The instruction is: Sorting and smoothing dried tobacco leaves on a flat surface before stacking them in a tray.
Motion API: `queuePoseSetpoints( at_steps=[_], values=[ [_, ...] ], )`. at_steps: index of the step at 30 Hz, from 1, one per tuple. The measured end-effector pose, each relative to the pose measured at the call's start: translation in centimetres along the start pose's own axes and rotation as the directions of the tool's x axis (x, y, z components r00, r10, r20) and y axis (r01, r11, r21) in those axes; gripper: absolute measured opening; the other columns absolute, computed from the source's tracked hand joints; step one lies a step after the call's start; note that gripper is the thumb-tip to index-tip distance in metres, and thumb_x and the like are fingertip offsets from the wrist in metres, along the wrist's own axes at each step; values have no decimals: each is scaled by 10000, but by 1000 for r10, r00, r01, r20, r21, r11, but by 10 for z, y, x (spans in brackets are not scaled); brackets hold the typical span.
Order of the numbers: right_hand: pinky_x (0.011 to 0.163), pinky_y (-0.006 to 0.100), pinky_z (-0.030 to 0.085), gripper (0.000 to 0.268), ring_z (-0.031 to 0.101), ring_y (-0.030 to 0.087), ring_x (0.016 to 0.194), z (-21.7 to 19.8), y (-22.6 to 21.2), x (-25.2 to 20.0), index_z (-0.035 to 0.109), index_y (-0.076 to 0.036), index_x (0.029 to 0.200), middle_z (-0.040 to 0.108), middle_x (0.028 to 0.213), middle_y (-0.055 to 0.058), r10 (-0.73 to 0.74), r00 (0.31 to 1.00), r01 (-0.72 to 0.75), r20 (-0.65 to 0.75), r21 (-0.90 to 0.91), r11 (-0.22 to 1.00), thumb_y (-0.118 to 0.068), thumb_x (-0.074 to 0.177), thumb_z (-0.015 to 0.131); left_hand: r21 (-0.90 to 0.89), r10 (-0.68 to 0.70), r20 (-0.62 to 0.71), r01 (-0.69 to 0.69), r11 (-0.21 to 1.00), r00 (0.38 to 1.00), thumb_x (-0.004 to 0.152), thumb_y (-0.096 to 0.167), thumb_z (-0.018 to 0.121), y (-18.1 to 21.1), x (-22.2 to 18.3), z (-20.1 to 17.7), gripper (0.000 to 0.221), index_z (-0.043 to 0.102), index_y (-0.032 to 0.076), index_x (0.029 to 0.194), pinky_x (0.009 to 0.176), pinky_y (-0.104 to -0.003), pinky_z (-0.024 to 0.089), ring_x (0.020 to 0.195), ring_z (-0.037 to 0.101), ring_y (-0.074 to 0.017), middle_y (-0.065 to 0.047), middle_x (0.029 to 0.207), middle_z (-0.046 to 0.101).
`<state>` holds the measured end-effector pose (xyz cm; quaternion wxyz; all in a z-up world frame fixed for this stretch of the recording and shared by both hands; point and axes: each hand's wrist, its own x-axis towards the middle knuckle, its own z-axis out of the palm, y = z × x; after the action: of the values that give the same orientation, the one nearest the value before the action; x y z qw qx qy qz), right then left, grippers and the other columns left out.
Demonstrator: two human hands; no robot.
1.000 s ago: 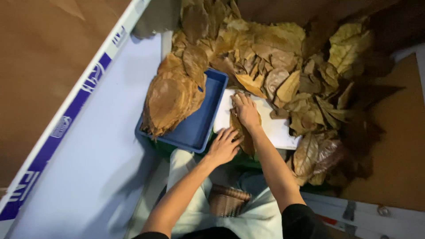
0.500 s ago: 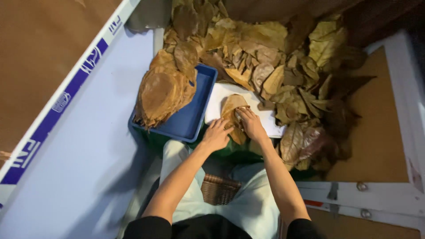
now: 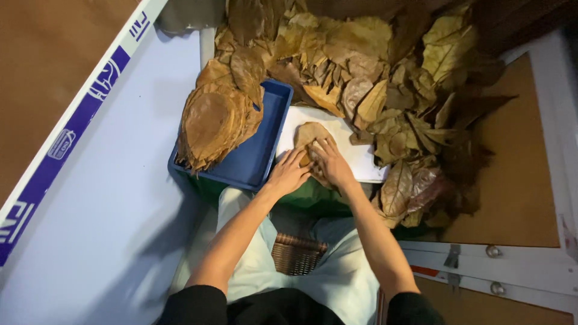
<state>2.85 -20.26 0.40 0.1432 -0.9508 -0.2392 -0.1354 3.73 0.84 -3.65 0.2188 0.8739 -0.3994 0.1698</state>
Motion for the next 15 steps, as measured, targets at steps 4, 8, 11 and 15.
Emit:
queuePoseSetpoints(
  at_steps=[4, 8, 11, 15],
  values=[
    [1169, 570, 358, 409, 442, 490, 1394, 15, 20, 32, 595, -110, 1412, 549, 1440, 194, 6, 1000, -6, -2, 51, 999, -151, 1031, 451, -21, 41, -37, -42, 999, 998, 960, 421, 600, -10, 7, 20, 321, 809, 183, 1015, 1224, -487, 269, 1443, 448, -334, -165, 1371, 624],
    [1219, 535, 308, 479, 456, 440, 1406, 40, 49, 75, 525, -115, 1489, 553, 1434, 198, -101, 995, 100, 5, 52, 994, -221, 1061, 338, -55, 27, -51, -30, 998, 998, 950, 437, 610, -16, 7, 39, 326, 799, 204, 1078, 1214, -504, 323, 1356, 531, -411, -201, 1289, 661],
    [1197, 536, 325, 462, 414, 478, 1413, 57, 51, 93, 517, -146, 1505, 498, 1496, 190, -39, 999, 39, -12, 24, 999, -222, 1064, 399, -37, 19, -32, -20, 999, 999, 922, 439, 636, -10, 11, 29, 317, 821, 185, 960, 1199, -499, 343, 1318, 564, -424, -202, 1281, 680],
    [1214, 496, 316, 443, 425, 431, 1424, 49, 46, 90, 513, -140, 1494, 499, 1504, 160, -61, 998, 60, -19, -51, 997, -213, 1079, 375, -41, 28, 17, -27, 999, 999, 892, 428, 652, -10, 11, 32, 336, 815, 158, 1009, 1200, -525, 340, 1315, 558, -455, -225, 1293, 674]
  ],
)
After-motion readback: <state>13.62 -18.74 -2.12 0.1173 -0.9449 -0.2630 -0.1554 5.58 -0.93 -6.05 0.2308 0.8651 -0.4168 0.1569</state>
